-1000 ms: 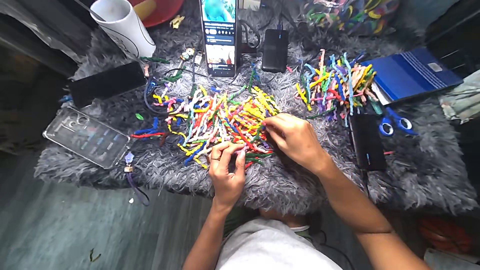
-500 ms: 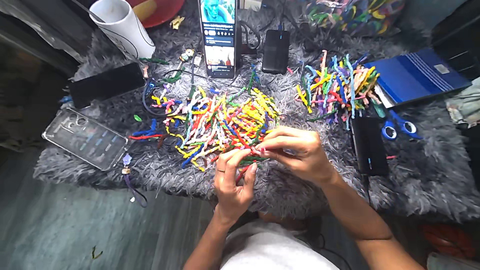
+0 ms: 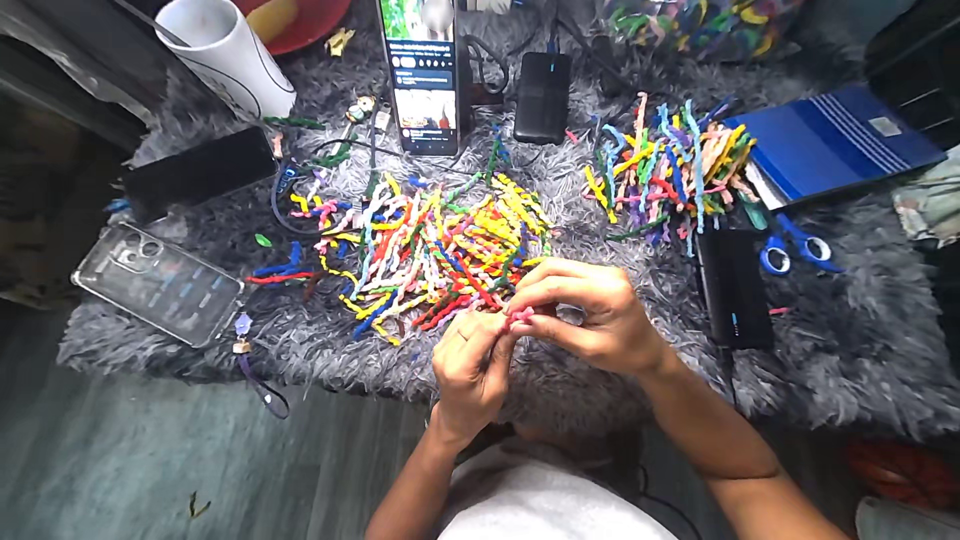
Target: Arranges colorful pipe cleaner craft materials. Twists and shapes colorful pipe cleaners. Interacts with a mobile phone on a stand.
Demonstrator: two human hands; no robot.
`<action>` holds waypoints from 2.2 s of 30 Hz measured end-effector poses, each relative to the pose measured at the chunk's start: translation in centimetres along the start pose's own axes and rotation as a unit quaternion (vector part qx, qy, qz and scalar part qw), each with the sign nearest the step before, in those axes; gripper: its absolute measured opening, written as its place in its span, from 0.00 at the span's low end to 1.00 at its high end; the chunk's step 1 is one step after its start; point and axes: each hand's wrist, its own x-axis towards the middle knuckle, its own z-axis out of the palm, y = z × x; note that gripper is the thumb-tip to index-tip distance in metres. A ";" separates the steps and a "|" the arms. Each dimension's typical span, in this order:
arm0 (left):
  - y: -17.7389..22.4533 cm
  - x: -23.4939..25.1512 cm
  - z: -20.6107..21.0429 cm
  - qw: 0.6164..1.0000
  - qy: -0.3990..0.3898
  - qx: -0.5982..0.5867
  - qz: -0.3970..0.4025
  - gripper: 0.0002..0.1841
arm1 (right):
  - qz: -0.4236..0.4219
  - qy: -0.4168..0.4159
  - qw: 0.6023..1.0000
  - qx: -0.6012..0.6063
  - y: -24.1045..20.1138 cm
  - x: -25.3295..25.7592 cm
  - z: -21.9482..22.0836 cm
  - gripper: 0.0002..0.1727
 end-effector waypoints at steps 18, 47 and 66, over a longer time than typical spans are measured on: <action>0.6 0.3 -0.6 0.987 -0.085 -0.121 -0.059 0.25 | -0.075 0.043 0.996 0.033 0.4 -0.3 0.1 0.04; 1.8 3.8 0.7 0.999 -0.028 0.021 -0.011 0.16 | 0.067 0.197 0.972 0.108 0.4 0.5 -1.9 0.07; 1.2 2.6 1.2 0.988 -0.053 -0.116 -0.085 0.11 | 0.064 0.121 0.986 0.091 0.6 0.1 -0.5 0.04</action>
